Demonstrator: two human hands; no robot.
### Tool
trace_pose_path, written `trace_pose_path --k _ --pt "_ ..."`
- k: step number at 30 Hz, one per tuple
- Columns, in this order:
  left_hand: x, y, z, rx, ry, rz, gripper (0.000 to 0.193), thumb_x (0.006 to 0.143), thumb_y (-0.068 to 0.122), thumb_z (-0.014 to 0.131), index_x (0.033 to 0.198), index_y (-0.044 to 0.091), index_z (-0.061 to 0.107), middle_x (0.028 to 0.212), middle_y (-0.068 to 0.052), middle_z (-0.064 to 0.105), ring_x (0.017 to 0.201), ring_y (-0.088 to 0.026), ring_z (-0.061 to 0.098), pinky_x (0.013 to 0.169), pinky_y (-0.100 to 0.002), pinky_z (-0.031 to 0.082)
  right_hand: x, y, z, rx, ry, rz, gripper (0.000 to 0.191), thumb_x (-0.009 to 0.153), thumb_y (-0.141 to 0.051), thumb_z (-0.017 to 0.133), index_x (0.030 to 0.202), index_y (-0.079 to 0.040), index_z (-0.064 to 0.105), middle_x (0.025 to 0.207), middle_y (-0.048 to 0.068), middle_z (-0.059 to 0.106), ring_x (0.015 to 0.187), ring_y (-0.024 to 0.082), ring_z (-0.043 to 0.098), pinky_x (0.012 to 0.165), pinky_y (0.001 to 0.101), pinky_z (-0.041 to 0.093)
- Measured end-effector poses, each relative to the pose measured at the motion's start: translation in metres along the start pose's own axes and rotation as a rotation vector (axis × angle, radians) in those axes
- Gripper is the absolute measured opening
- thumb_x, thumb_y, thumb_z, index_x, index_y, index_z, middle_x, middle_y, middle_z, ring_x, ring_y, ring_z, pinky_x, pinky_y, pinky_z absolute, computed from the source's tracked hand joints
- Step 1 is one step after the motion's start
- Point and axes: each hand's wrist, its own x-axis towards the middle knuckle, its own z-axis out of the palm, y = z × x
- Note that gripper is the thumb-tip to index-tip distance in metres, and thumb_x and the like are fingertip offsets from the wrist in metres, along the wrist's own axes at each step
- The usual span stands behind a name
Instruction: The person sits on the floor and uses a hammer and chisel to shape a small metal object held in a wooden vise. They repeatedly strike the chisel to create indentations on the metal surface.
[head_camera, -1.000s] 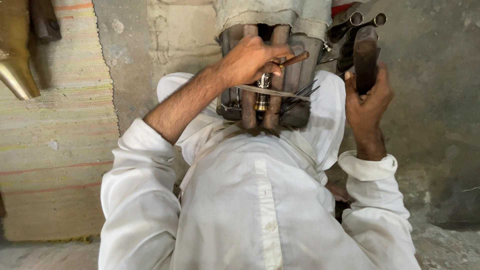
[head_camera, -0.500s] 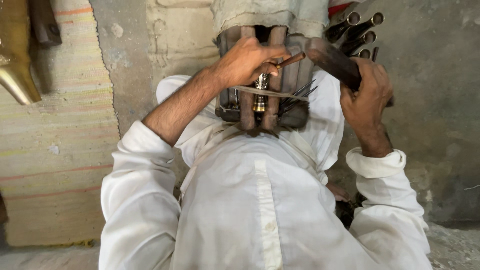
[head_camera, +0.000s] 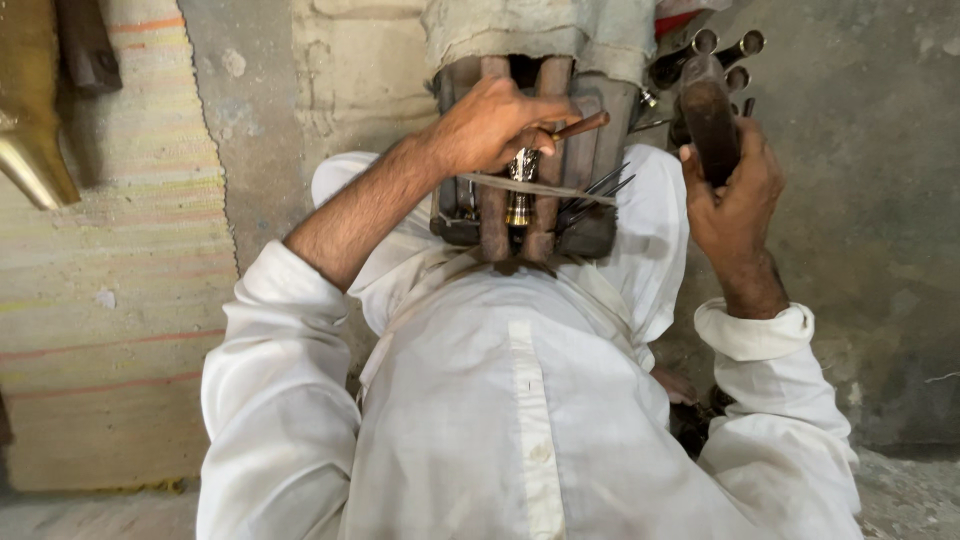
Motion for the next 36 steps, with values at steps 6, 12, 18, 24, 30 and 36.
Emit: trace_pose_path --k 6,12,18,24,30,36 --pt "-0.001 0.000 0.000 -0.074 0.010 -0.007 0.035 0.090 0.011 0.078 0.123 0.008 0.068 0.090 -0.010 0.077 0.072 -0.026 0.076 0.065 -0.040 0.058 -0.002 0.002 -0.001 -0.018 0.005 -0.021 0.035 0.093 0.001 0.074 0.126 0.001 0.062 0.111 0.020 0.067 0.107 0.039 0.063 0.093 0.0487 0.048" --pt "-0.003 0.000 -0.001 -0.052 -0.003 -0.005 0.035 0.090 0.010 0.080 0.123 0.008 0.069 0.087 -0.010 0.077 0.075 -0.025 0.077 0.065 -0.040 0.058 0.001 0.001 -0.008 -0.059 0.007 -0.016 0.033 0.095 -0.002 0.077 0.124 0.000 0.063 0.106 0.019 0.066 0.099 0.039 0.061 0.091 0.0508 0.045" --pt "-0.004 -0.003 0.000 -0.066 0.015 0.024 0.039 0.088 0.002 0.079 0.125 0.005 0.067 0.096 -0.008 0.078 0.073 -0.018 0.077 0.065 -0.033 0.061 0.006 -0.011 -0.013 -0.037 0.035 0.097 0.033 0.091 -0.005 0.079 0.120 -0.003 0.064 0.105 0.015 0.069 0.097 0.038 0.062 0.084 0.0473 0.047" --pt "-0.016 -0.002 -0.003 -0.118 -0.007 0.048 0.042 0.086 -0.012 0.071 0.125 0.005 0.067 0.101 -0.004 0.081 0.087 -0.016 0.080 0.065 -0.029 0.062 0.008 -0.019 -0.020 -0.204 -0.030 -0.106 0.039 0.084 0.006 0.073 0.121 -0.003 0.067 0.111 0.016 0.072 0.098 0.037 0.066 0.091 0.0460 0.050" --pt "-0.027 0.000 -0.001 -0.137 0.385 0.057 0.033 0.100 0.001 0.079 0.129 0.007 0.064 0.107 -0.006 0.078 0.098 -0.018 0.079 0.081 -0.029 0.067 0.022 -0.024 -0.007 0.123 -0.148 0.097 0.032 0.099 -0.012 0.081 0.126 -0.002 0.067 0.102 0.014 0.071 0.091 0.027 0.068 0.081 0.0414 0.052" --pt "-0.047 0.002 0.004 -0.472 0.602 -0.265 0.025 0.103 0.001 0.078 0.121 0.002 0.061 0.090 -0.009 0.080 0.075 -0.009 0.077 0.067 -0.025 0.063 0.065 -0.069 0.054 0.416 -0.118 0.072 0.044 0.098 -0.035 0.089 0.116 0.000 0.069 0.094 0.007 0.071 0.085 0.016 0.067 0.077 0.0343 0.054"
